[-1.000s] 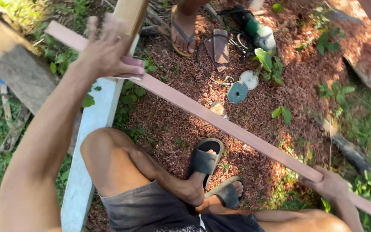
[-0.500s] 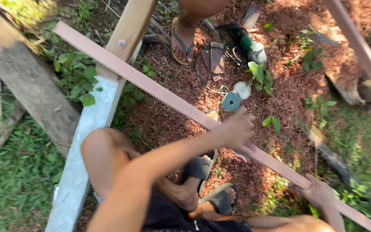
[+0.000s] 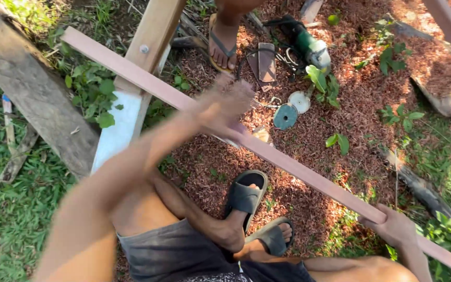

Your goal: The person sands a long wooden plank by hand using sandpaper.

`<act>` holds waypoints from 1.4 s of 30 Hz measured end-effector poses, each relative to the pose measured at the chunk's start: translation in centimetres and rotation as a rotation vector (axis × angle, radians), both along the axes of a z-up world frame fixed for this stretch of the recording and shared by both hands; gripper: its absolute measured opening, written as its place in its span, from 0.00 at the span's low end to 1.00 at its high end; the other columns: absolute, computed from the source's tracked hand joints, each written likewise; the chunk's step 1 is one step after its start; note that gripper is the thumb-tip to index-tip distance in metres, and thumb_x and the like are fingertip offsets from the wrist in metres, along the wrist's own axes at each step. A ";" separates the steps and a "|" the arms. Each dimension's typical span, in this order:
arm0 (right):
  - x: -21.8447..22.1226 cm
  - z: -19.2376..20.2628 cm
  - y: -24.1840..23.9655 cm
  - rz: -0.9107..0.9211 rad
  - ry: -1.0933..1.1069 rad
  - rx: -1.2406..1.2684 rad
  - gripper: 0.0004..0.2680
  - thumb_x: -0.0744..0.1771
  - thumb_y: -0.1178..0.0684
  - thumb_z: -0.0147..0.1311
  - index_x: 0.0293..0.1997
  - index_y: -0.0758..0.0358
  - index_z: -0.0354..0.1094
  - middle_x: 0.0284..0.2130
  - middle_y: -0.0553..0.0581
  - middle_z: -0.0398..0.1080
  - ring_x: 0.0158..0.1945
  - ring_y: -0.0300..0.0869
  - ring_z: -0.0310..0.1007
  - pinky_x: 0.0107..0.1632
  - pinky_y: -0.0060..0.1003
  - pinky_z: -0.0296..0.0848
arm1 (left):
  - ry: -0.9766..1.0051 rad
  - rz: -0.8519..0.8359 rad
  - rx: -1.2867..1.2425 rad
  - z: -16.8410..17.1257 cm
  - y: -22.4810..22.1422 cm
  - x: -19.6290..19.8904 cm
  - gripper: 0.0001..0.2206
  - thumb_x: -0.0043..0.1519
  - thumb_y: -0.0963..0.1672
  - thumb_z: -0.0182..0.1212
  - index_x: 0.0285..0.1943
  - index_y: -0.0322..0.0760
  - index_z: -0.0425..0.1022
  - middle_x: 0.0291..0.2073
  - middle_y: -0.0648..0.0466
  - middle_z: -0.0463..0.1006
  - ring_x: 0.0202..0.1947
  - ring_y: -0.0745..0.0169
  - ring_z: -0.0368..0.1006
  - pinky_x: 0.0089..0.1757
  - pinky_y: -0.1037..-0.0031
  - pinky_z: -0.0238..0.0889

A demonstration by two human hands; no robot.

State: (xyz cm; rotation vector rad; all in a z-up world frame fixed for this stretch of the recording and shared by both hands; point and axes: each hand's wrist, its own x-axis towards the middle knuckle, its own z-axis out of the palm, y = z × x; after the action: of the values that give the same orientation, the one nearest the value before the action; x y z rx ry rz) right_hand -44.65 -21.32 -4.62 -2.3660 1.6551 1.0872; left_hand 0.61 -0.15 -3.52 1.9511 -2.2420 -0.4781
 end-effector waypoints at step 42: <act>-0.8 -0.3 -0.3 0.017 0.009 0.010 0.20 0.52 0.28 0.46 0.41 0.36 0.67 0.32 0.45 0.76 0.38 0.40 0.75 0.39 0.32 0.69 | -0.217 0.341 -0.046 1.4 8.0 12.5 0.29 0.52 0.63 0.31 0.43 0.39 0.54 0.45 0.46 0.59 0.46 0.52 0.57 0.52 0.38 0.28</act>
State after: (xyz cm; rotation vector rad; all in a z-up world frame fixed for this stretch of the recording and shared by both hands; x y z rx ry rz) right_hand -45.47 -21.67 -4.95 -2.3772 1.6311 1.1079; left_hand 13.11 7.83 -2.16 2.3948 -1.9449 -0.1773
